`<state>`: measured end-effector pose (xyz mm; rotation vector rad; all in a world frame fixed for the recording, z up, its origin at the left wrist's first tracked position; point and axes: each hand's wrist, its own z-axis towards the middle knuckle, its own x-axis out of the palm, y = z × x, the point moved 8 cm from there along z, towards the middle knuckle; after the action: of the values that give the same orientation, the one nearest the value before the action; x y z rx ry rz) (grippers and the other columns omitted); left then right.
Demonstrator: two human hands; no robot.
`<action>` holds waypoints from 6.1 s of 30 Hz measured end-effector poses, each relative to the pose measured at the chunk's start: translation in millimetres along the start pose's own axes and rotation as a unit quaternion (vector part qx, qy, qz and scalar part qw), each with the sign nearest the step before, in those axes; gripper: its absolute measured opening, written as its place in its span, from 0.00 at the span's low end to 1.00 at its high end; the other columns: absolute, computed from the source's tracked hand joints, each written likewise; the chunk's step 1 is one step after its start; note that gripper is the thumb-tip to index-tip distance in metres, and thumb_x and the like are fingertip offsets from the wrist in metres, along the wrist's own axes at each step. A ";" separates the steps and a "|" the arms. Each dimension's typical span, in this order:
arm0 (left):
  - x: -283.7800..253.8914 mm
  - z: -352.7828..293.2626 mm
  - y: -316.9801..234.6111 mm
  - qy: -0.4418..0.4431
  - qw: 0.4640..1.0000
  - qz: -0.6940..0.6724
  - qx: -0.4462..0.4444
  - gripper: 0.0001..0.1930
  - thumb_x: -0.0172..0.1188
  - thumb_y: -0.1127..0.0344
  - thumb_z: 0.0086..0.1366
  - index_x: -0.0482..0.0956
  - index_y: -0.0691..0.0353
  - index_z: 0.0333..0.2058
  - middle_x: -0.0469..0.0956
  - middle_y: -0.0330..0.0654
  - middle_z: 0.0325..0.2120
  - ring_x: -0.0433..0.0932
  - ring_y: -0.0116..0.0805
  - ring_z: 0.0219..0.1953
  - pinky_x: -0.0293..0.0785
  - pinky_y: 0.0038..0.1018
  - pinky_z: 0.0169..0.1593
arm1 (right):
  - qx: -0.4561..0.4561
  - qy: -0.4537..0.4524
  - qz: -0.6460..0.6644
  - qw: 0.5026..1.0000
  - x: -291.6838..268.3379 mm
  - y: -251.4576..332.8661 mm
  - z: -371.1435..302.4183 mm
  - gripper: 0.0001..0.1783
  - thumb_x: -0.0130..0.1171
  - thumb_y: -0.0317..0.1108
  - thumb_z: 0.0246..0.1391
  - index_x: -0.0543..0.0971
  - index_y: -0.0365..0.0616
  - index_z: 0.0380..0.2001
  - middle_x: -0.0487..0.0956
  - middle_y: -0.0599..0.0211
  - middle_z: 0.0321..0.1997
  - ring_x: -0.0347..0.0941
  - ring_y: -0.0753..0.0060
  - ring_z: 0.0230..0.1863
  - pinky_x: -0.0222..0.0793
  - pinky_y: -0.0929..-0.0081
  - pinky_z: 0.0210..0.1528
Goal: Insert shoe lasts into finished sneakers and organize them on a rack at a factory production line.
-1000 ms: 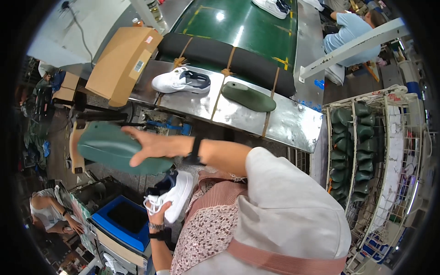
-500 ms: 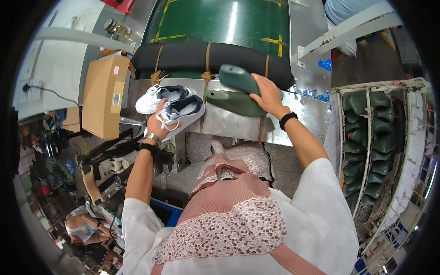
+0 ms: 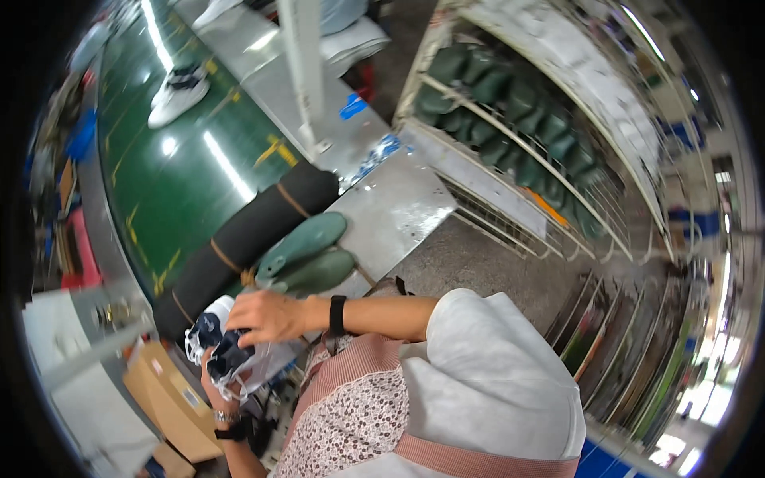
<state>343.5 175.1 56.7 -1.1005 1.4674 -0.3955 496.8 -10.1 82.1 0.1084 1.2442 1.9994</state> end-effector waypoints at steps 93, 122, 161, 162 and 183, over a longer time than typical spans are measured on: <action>522.9 288.9 -503.1 -0.140 0.922 0.169 0.317 0.31 0.65 0.69 0.54 0.67 0.74 0.56 0.74 0.65 0.53 0.74 0.59 0.56 0.73 0.43 0.59 | 0.350 -0.476 -0.470 0.656 -541.6 172.3 -512.4 0.26 0.60 0.31 0.61 0.72 0.37 0.62 0.73 0.49 0.63 0.68 0.50 0.66 0.59 0.58 0.69; 495.9 279.6 -503.0 -0.124 0.931 -0.060 0.339 0.25 0.70 0.68 0.54 0.78 0.65 0.52 0.81 0.58 0.43 0.79 0.59 0.46 0.76 0.44 0.50 | 0.385 -0.218 -0.573 0.690 -613.9 -78.3 -199.8 0.40 0.74 0.46 0.45 0.72 0.41 0.60 0.79 0.45 0.56 0.75 0.42 0.57 0.71 0.55 0.58; 500.6 289.9 -486.5 -0.106 0.889 -0.132 0.425 0.34 0.69 0.78 0.51 0.70 0.64 0.60 0.77 0.56 0.52 0.76 0.58 0.54 0.72 0.42 0.58 | 0.241 -0.087 -0.664 0.702 -596.0 -55.1 -203.1 0.44 0.81 0.29 0.40 0.69 0.32 0.59 0.71 0.53 0.62 0.71 0.66 0.61 0.69 0.64 0.65; 499.2 291.8 -484.1 -0.113 0.893 -0.136 0.414 0.34 0.69 0.78 0.51 0.70 0.64 0.60 0.77 0.56 0.52 0.76 0.58 0.54 0.72 0.42 0.58 | 0.251 -0.294 -0.482 0.786 -604.3 -40.0 -195.8 0.42 0.79 0.24 0.41 0.68 0.33 0.60 0.71 0.54 0.62 0.71 0.65 0.60 0.69 0.64 0.65; 506.2 296.6 -484.9 -0.094 0.904 -0.154 0.388 0.32 0.67 0.78 0.53 0.70 0.64 0.59 0.75 0.57 0.55 0.75 0.59 0.54 0.72 0.44 0.58 | 0.183 -0.565 -0.175 0.785 -599.6 -28.6 -214.8 0.39 0.67 0.14 0.49 0.63 0.38 0.63 0.68 0.56 0.65 0.70 0.60 0.62 0.68 0.61 0.67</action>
<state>878.5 -366.3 63.7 -0.6793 0.8215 -0.9721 840.6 -544.8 131.0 1.0249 0.7063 0.9689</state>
